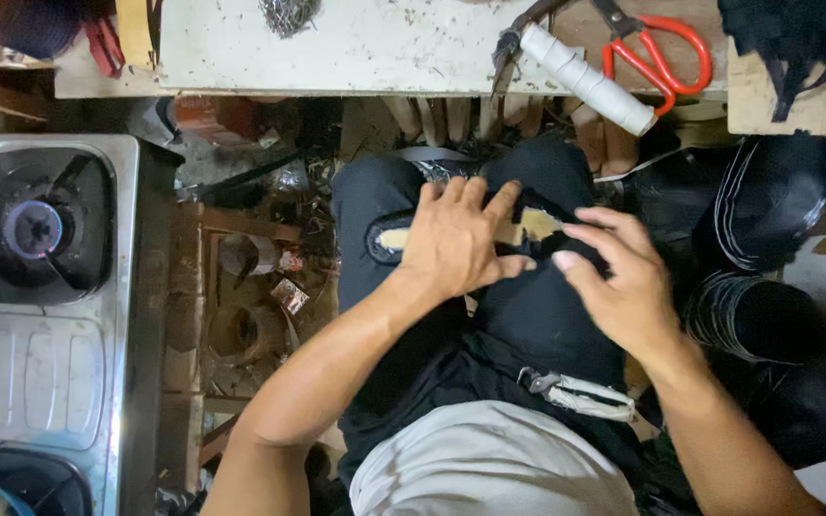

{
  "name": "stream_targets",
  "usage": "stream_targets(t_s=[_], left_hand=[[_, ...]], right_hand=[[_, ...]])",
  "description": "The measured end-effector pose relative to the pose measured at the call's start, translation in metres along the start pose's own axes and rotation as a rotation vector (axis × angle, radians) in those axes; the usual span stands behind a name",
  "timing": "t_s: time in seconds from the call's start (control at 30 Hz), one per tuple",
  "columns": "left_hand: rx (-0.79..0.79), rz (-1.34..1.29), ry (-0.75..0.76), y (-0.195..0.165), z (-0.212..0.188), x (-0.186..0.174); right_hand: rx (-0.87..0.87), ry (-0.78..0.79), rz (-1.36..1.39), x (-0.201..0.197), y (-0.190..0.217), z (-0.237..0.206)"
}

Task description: The person sits at a cluttered workbench and lasts a shoe: they pull the black fabric upper over a wooden shoe last on their lap, hammer the upper to shape it, trim excess material with pliers, apply adhesive with a brush, and press and smooth the upper around the last. A gas burner sits beside them, likely for heating adhesive or tools.

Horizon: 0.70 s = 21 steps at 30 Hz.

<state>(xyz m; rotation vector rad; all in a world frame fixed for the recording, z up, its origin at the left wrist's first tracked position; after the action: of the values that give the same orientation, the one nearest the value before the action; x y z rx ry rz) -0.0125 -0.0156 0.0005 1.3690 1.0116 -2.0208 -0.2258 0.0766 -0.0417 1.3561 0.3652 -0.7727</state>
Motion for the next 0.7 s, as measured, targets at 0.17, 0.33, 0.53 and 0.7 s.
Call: stream_targets(t_s=[0.17,0.33,0.53,0.7], left_hand=[[0.023,-0.082,-0.079,-0.003,0.001,-0.001],[0.014,-0.103,-0.079,0.0,0.003,0.011],[0.024,-0.055,-0.165,-0.005,-0.005,0.01],[0.032,-0.051,-0.154,-0.01,-0.001,0.002]], right_hand=[[-0.111,-0.031,0.04,0.015,0.02,0.026],[-0.073,-0.018,0.094,0.026,0.003,0.043],[-0.083,-0.037,0.057,0.043,-0.004,0.054],[-0.023,-0.077,-0.001,0.041,-0.001,0.061]])
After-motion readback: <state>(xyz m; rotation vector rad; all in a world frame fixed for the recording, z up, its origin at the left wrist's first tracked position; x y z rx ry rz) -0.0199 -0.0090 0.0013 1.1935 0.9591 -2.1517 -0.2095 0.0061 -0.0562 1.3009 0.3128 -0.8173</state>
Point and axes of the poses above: each hand's wrist, its own z-axis towards the middle knuckle, its own x-axis out of the palm, y = z × x, the point moved 2 cm from there along z, towards the middle knuckle, and after that the axes turned 12 degrees about -y, right-handed, at the moved point
